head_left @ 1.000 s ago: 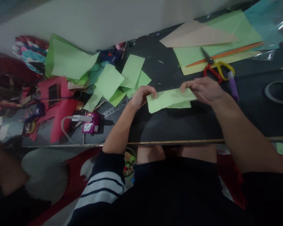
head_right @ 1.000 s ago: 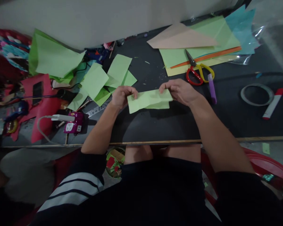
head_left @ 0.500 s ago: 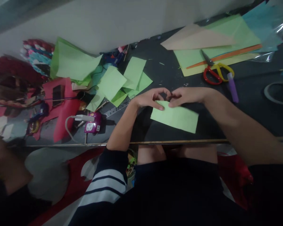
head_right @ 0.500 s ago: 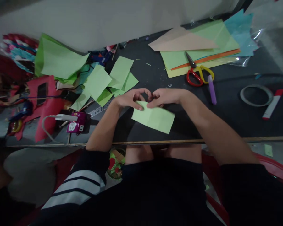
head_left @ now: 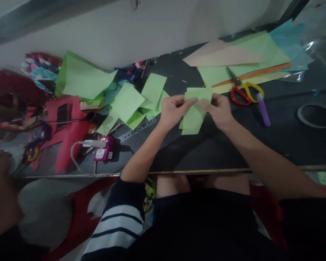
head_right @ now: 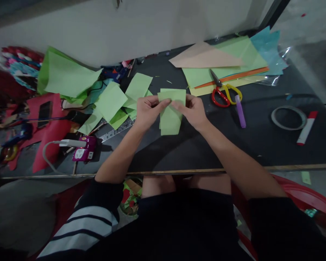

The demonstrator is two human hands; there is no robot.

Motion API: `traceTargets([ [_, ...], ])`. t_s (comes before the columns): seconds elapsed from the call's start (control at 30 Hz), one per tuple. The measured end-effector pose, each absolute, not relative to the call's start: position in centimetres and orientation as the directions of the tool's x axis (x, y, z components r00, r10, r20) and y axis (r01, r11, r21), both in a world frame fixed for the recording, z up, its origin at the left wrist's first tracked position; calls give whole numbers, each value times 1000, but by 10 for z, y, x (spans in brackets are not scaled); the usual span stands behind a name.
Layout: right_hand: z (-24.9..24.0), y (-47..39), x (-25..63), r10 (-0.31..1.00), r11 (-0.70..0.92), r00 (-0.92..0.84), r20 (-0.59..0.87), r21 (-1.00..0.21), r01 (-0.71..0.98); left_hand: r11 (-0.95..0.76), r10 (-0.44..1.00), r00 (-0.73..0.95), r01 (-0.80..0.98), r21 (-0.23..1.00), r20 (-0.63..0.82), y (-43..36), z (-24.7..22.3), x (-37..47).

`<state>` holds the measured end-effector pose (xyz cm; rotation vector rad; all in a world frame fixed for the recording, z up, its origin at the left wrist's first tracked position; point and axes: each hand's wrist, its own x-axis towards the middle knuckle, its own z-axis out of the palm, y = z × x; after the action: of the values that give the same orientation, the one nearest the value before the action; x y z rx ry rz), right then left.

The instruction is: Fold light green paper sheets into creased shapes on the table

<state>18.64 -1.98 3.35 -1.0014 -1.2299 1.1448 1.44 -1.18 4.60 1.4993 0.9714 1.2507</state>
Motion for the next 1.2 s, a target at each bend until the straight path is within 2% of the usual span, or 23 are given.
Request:
traceTargets([
  [0.23,57,-37,191,953,268,117,278,-959,98,-368,922,158,74,927,354,-33,62,19],
  [0.43,65,-44,192,937,318,112,330,-941,115,-383,924,26,17,924,383,-31,60,17],
  [0.6,66,-46,193,941,301,107,321,-939,168,-328,945,22,34,944,327,-31,58,16],
  [0.8,69,-48,192,939,315,90,331,-936,157,-399,917,-7,13,917,399,-37,63,18],
  [1.07,65,-47,189,935,338,91,343,-939,68,-301,953,11,38,953,301,-38,61,17],
  [1.2,65,-47,189,939,319,108,327,-944,83,-345,938,6,40,938,346,-39,62,18],
])
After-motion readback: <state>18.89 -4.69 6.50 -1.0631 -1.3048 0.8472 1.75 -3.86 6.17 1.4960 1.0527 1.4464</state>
